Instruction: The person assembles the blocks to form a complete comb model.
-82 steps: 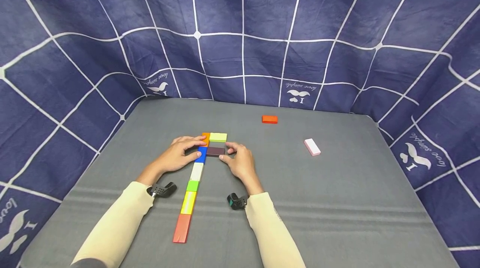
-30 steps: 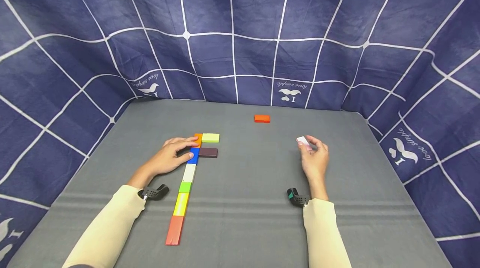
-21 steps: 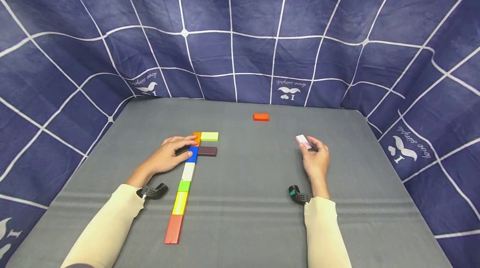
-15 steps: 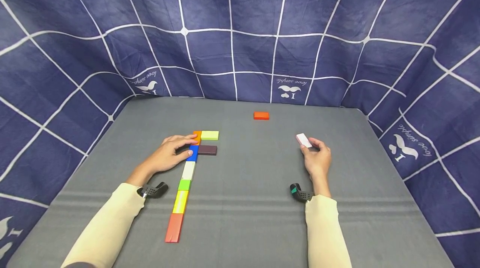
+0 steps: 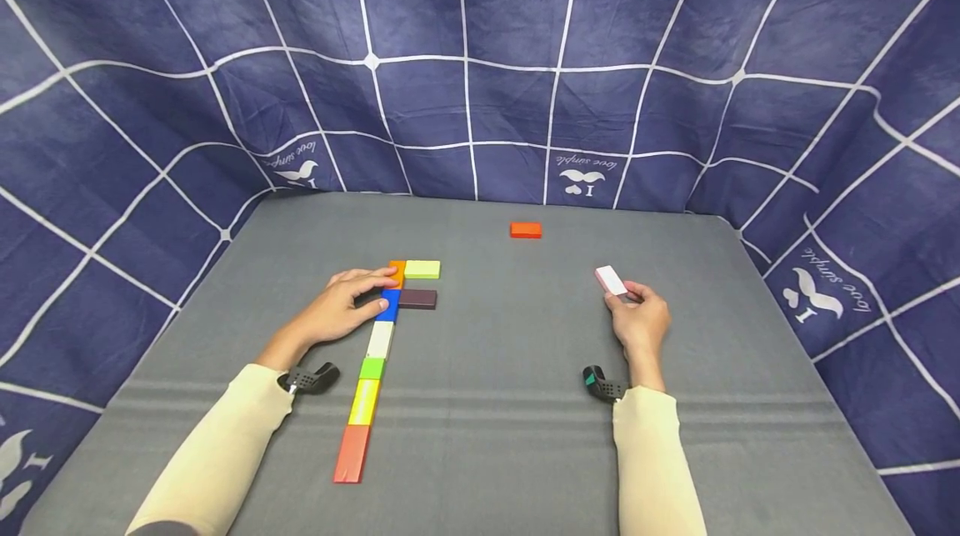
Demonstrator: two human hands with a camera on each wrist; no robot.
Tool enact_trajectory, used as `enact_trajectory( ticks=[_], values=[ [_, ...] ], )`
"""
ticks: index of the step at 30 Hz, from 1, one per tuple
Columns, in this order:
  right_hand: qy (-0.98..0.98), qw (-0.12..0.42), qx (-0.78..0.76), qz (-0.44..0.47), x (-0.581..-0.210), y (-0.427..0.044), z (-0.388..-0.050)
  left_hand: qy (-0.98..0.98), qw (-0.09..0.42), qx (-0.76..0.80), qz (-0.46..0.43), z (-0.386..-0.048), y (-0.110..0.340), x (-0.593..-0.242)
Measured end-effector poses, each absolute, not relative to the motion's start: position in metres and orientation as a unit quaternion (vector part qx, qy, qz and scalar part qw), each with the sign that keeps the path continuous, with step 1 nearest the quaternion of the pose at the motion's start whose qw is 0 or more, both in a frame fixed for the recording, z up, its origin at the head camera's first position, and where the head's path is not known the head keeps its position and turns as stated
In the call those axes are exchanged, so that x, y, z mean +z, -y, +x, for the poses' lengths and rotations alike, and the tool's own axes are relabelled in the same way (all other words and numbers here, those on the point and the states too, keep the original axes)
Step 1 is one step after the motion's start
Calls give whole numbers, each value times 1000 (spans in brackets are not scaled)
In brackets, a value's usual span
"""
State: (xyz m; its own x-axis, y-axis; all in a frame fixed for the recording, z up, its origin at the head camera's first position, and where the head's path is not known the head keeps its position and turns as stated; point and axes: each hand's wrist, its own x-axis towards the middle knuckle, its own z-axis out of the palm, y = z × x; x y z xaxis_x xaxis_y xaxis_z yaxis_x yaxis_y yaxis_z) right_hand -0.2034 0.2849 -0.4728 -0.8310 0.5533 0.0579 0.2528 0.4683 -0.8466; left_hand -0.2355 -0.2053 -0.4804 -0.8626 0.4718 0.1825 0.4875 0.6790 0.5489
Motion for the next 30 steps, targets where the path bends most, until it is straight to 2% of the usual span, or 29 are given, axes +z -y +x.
enact_trajectory(
  ticks=[17,30],
  values=[
    [848,178,446,-222,-472,-281,-200,906,43,-310,-286,-235,205,-481],
    [852,172,460,-184,-471,-279,-202,908,30,-315,-276,-234,204,-481]
  ],
)
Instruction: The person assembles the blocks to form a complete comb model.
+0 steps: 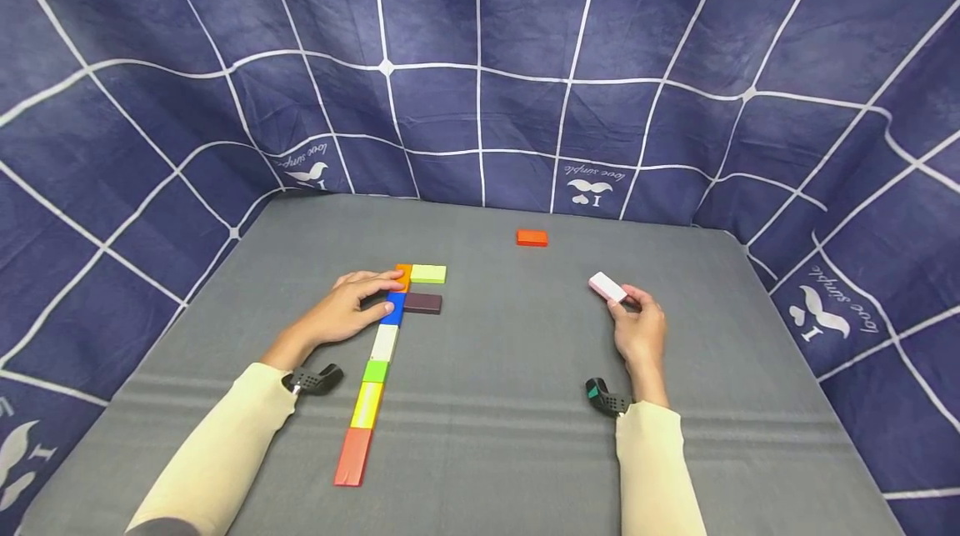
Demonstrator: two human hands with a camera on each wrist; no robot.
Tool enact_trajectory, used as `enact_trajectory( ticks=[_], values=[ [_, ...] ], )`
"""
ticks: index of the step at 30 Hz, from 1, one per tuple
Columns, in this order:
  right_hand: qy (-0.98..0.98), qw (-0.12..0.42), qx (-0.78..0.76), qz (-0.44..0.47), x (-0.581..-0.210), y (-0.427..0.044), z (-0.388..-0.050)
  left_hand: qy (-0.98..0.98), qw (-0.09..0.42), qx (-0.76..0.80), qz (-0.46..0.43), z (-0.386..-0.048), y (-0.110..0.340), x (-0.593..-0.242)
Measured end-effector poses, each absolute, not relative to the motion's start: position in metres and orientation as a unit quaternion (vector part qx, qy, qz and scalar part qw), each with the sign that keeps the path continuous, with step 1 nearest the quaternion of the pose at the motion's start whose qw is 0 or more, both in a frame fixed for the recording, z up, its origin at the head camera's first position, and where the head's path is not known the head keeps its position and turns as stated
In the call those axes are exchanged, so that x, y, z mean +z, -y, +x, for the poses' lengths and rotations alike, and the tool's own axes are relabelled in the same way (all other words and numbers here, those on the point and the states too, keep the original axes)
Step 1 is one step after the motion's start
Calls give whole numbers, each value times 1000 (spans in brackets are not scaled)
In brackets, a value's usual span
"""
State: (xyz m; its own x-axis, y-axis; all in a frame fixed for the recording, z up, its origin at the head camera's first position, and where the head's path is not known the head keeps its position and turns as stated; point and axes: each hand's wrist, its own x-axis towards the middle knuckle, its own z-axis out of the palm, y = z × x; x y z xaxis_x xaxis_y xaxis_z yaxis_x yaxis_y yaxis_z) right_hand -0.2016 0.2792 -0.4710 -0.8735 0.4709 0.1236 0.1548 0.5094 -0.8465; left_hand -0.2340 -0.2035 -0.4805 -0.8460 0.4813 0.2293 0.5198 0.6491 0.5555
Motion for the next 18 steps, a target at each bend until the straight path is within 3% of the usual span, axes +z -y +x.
enact_trajectory(
  ticks=[18],
  values=[
    [795,127,582,-110,-449,-247,-204,906,30,-317,-278,-233,204,-480]
  ],
)
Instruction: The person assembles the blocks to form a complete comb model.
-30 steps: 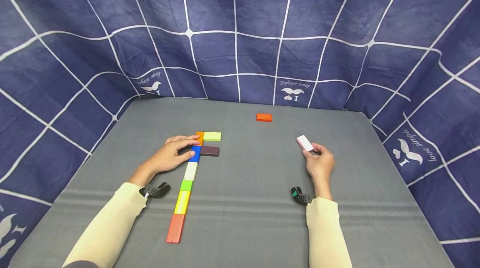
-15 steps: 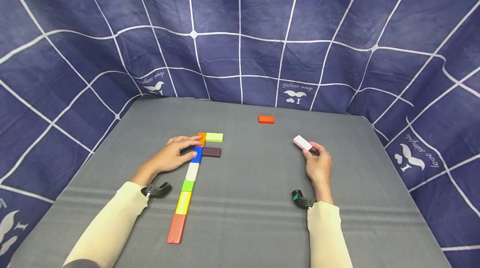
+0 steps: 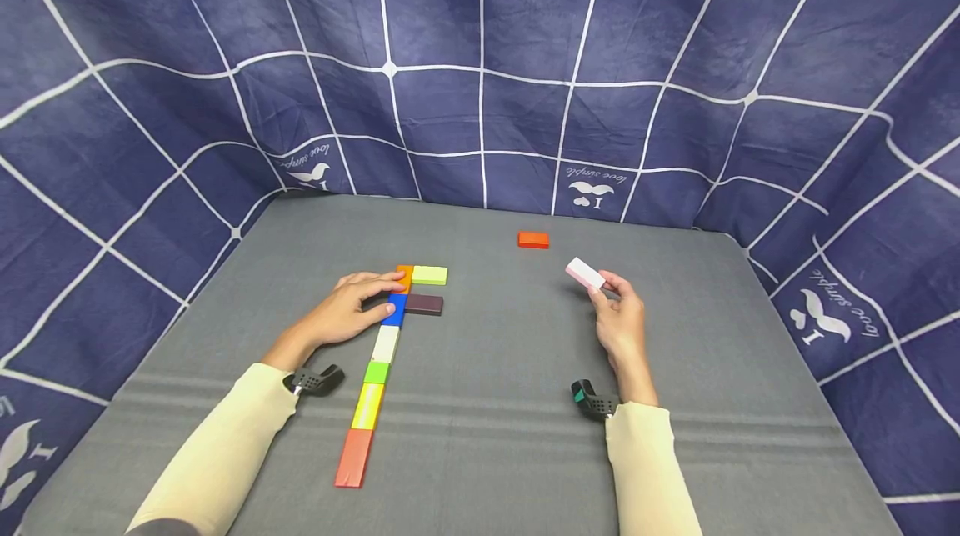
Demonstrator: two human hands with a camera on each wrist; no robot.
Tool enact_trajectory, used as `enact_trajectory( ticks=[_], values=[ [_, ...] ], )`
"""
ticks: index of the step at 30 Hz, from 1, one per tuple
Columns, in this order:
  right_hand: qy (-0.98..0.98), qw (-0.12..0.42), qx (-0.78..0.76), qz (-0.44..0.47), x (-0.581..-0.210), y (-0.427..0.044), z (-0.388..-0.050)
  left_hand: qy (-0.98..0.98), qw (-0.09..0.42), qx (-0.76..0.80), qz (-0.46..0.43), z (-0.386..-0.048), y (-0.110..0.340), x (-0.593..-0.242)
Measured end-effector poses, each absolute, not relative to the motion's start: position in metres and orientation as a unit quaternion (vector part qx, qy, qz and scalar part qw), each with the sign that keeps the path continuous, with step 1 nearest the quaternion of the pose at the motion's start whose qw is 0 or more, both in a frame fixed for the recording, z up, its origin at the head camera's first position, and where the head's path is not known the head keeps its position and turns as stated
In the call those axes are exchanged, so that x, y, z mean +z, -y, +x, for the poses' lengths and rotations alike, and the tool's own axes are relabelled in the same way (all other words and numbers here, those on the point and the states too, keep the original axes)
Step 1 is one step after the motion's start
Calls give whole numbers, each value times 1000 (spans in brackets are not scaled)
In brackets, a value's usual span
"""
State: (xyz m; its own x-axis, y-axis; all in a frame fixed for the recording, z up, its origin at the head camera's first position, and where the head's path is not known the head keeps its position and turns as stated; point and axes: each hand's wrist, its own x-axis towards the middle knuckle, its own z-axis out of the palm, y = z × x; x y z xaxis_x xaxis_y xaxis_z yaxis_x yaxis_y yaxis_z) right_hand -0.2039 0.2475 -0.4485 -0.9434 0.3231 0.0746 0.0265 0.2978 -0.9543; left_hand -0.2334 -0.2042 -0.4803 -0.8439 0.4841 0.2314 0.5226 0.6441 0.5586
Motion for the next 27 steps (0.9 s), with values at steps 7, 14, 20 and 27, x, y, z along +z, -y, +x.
enact_trajectory(
  ticks=[7,14,20,27],
  values=[
    [767,86,631,-81,-436,-228,-202,907,34,-314,-279,-234,206,-481],
    [758,52,650,-30,-429,-204,-199,907,31,-315,-280,-234,207,-481],
    [756,48,652,-1,-426,-186,-194,906,34,-314,-281,-235,206,-480],
    [760,43,648,25,-430,-166,-194,908,32,-310,-279,-235,205,-480]
  ],
)
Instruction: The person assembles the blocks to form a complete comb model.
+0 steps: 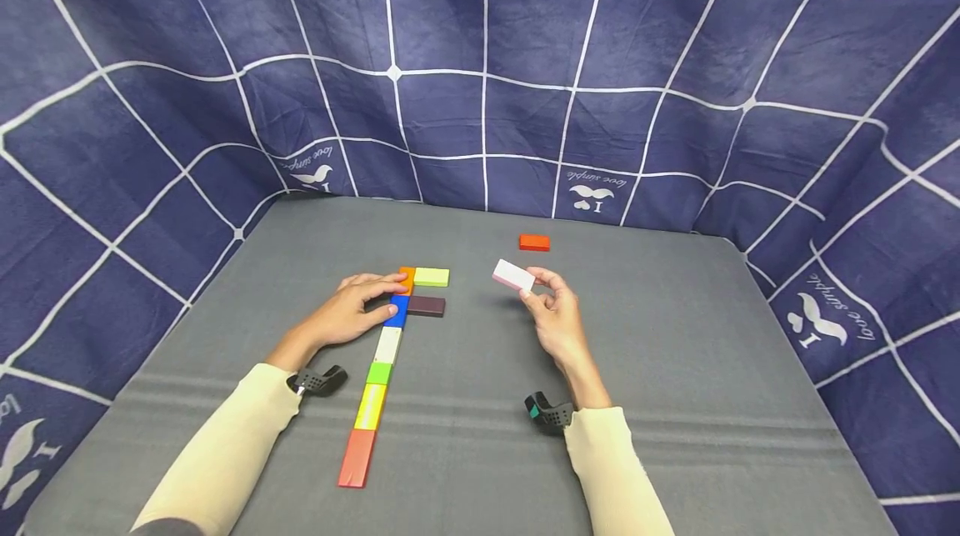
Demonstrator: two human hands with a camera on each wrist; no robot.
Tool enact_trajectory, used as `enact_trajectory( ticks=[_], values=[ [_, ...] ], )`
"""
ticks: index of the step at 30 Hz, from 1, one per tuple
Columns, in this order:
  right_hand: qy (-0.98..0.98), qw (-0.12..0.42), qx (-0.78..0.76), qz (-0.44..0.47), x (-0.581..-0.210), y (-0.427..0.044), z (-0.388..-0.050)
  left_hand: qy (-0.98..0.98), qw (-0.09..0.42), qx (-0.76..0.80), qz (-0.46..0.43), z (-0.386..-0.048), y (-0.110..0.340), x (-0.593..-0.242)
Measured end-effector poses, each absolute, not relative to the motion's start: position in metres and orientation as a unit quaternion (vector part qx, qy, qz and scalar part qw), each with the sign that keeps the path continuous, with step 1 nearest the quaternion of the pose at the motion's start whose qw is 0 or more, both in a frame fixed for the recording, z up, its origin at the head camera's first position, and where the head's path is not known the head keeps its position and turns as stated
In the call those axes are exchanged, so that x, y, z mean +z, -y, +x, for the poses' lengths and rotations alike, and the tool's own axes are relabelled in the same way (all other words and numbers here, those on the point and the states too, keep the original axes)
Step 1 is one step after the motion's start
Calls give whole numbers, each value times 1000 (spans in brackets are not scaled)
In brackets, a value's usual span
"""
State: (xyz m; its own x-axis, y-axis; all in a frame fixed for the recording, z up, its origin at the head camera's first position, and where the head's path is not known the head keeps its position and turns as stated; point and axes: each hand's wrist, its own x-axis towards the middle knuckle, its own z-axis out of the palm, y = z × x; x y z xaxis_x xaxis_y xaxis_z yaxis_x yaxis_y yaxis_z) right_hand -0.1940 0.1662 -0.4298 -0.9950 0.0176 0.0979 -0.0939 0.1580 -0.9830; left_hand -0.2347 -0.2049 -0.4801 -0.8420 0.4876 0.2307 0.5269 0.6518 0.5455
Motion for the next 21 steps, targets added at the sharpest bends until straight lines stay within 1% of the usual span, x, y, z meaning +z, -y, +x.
enact_trajectory(
  ticks=[10,14,17,21],
  values=[
    [756,29,652,45,-429,-133,-193,908,26,-315,-274,-234,205,-479],
    [751,27,658,46,-429,-118,-190,907,33,-316,-277,-235,204,-478],
    [749,19,660,52,-432,-108,-188,906,35,-316,-280,-235,204,-479],
    [747,3,662,62,-438,-98,-184,908,26,-313,-277,-234,205,-480]
  ],
)
